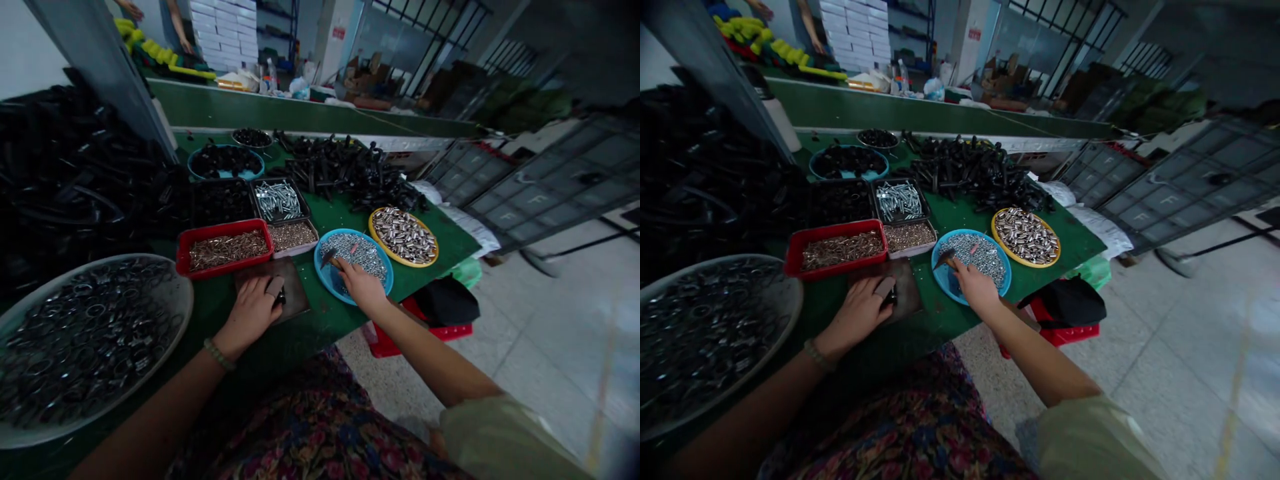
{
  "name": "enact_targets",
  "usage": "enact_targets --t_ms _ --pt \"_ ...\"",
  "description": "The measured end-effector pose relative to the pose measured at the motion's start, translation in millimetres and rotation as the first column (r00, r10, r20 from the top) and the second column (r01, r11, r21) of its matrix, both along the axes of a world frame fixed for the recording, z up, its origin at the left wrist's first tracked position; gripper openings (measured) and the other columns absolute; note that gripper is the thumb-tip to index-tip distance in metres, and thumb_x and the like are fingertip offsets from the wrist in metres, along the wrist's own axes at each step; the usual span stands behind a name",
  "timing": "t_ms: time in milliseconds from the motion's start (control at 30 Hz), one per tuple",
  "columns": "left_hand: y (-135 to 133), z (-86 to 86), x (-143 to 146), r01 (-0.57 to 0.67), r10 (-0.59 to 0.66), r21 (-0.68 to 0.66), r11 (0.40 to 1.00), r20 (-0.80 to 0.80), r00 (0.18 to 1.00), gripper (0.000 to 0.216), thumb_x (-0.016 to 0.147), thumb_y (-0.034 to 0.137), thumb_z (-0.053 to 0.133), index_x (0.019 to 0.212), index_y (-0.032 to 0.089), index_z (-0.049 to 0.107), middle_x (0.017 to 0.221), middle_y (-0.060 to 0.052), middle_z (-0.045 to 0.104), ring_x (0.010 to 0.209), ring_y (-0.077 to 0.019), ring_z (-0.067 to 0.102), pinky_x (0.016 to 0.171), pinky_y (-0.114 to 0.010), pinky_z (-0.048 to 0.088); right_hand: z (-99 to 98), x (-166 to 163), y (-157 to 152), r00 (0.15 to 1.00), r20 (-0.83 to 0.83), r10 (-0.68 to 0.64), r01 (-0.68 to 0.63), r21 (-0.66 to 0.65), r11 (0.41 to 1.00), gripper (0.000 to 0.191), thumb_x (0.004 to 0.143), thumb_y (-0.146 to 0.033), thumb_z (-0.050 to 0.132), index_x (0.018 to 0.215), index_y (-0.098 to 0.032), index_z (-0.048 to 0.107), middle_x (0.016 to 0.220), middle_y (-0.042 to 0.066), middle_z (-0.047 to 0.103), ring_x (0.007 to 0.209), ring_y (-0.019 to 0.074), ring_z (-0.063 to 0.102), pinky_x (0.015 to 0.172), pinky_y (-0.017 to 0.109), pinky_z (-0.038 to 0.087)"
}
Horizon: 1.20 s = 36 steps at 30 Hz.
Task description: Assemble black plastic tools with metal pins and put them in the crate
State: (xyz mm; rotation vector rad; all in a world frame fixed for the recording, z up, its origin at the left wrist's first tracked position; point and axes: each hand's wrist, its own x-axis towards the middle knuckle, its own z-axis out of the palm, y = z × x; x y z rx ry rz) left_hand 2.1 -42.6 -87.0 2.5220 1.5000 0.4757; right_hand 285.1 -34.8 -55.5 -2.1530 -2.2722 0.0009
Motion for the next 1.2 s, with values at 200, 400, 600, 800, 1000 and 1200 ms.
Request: enact_targets --t_ms 200,400,600,800,1000,1200 --pt "-8 -1.3 9 -0.239 0.242 -0.038 0.970 0.117 0.963 0.059 0.077 0.031 0.063 0.131 0.019 0.045 0.129 -0.013 0.058 0.125 -0.0319 0.049 0.115 -0.055 0.017 17.2 -20 -5 0.854 -0.475 0.214 -0.219 0.045 0.975 0.044 0.099 -0.030 0.035 0.141 -0.022 0.042 0.131 0.010 0.062 0.112 0.0242 0.064 0.092 0.038 0.052" --pt "-8 -13.8 11 -0.287 0.305 -0.112 0.951 0.198 0.932 0.052 0.072 0.028 0.066 0.122 0.019 0.054 0.139 -0.015 0.048 0.132 -0.0320 0.043 0.113 -0.050 0.025 41.9 -67 -3 0.776 -0.508 0.374 -0.421 0.024 0.907 0.047 0.099 -0.030 0.034 0.144 -0.019 0.039 0.128 0.012 0.063 0.107 0.0244 0.065 0.087 0.037 0.053" --pt "-7 -4.8 4 -0.177 0.201 -0.129 0.976 0.198 0.959 0.065 0.075 0.026 0.064 0.137 0.020 0.045 0.130 -0.012 0.058 0.123 -0.0297 0.051 0.115 -0.053 0.017 20.8 -49 3 0.879 -0.332 0.343 -0.372 -0.025 0.928 0.045 0.099 -0.033 0.035 0.144 -0.027 0.041 0.114 0.008 0.069 0.093 0.0233 0.069 0.075 0.033 0.054" --pt "8 17.9 0 0.020 0.279 -0.431 0.902 0.617 0.736 0.040 0.079 0.032 0.056 0.117 0.020 0.064 0.124 -0.011 0.063 0.122 -0.0308 0.052 0.112 -0.050 0.029 -16.8 19 2 0.999 0.023 0.024 -0.025 0.036 0.999 0.047 0.097 -0.040 0.042 0.142 -0.029 0.046 0.099 0.010 0.067 0.079 0.0239 0.067 0.066 0.032 0.051" --pt "19 56.4 -3 0.565 0.762 -0.617 0.548 0.647 -0.031 0.047 0.077 0.050 0.059 0.109 0.016 0.062 0.101 -0.011 0.069 0.088 -0.0261 0.067 0.080 -0.042 0.056 -7.4 108 72 0.901 -0.233 -0.366 0.407 0.162 0.899 0.042 0.096 -0.040 0.039 0.115 -0.011 0.064 0.114 0.019 0.061 0.105 0.0288 0.059 0.092 0.039 0.046" --pt "19 60.8 25 0.223 0.699 -0.663 0.714 0.691 -0.184 0.051 0.062 0.016 0.079 0.104 0.023 0.050 0.080 0.003 0.064 0.067 -0.0127 0.065 0.065 -0.025 0.054 -6.0 153 131 0.815 -0.282 -0.505 0.549 0.102 0.829 0.044 0.086 -0.033 0.055 0.116 -0.001 0.057 0.121 0.029 0.053 0.105 0.0361 0.058 0.088 0.046 0.045"
